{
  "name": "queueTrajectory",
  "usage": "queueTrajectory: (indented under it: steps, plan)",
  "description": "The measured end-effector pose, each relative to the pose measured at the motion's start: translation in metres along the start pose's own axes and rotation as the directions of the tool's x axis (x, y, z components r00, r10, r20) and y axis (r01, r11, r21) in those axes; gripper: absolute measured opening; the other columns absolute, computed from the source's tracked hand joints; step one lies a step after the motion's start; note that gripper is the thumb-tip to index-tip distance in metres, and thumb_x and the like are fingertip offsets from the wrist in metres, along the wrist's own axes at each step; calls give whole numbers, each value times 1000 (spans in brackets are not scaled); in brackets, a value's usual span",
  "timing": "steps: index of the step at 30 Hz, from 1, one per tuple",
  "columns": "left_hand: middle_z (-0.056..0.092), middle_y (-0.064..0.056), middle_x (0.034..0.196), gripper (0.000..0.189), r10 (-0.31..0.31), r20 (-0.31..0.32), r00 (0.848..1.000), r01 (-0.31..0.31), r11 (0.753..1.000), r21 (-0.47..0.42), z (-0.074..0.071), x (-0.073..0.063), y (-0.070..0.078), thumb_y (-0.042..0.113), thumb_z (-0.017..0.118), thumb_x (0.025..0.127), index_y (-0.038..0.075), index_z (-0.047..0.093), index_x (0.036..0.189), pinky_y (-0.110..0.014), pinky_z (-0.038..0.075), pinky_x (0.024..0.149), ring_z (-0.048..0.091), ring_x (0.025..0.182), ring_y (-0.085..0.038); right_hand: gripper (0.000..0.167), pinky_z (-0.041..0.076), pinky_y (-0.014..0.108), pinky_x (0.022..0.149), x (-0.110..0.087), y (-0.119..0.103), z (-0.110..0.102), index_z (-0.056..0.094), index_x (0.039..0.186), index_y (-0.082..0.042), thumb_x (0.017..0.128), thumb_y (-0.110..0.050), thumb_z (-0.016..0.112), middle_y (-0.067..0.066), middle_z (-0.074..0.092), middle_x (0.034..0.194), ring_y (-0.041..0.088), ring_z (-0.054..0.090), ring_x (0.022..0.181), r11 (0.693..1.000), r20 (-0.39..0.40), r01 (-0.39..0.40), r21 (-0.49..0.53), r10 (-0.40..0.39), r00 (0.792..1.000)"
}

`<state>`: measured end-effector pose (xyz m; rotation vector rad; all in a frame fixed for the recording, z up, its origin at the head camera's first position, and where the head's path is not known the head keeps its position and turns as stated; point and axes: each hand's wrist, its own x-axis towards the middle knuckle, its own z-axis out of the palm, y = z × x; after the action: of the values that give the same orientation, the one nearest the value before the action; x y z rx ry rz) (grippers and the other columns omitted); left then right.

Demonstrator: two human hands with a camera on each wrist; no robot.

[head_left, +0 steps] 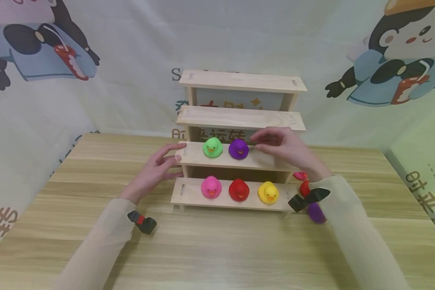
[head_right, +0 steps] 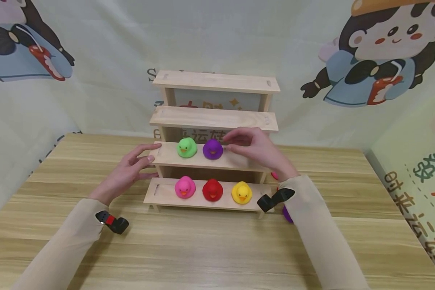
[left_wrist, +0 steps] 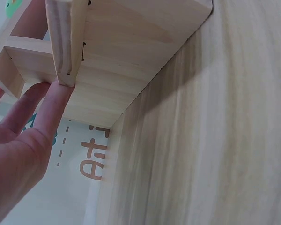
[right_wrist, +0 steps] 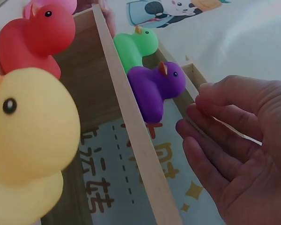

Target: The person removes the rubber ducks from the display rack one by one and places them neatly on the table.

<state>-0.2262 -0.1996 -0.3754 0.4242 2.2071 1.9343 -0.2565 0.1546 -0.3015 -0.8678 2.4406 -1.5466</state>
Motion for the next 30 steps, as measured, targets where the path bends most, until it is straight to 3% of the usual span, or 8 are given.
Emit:
queueTrajectory:
  steps: [9,14,21,30]
  plan:
    - [29,-17,151,46,-5,-4,1000,5,1000,20,1,-1,1,23,48,103,11,38,146,-45,51,88,43,128,-41,32,46,32,96,8,-5,12,62,122,1,91,-4,66,12,64,119,22,61,109,999,22,-20,37,19,1000]
    - [29,-19,150,46,-3,-4,1000,3,1000,7,1,-1,1,22,48,103,9,38,146,-45,51,87,44,127,-41,36,46,35,96,11,-6,20,61,126,0,92,-10,67,11,64,122,22,60,109,1000,16,-24,-8,24,1000]
    - [29,-18,149,45,0,-1,1000,0,1000,-7,1,0,0,21,48,103,9,38,146,-46,51,88,43,127,-41,34,50,35,90,13,-2,26,63,122,2,89,-3,68,16,64,118,28,63,104,1000,-4,25,-16,-25,1000]
    - [30,-21,148,46,9,5,1000,-9,1000,-16,0,0,-2,20,48,103,7,38,146,-46,51,88,43,127,-42,32,51,36,88,9,-1,26,66,119,1,88,-3,70,16,65,115,28,64,98,998,-31,13,-55,-15,999]
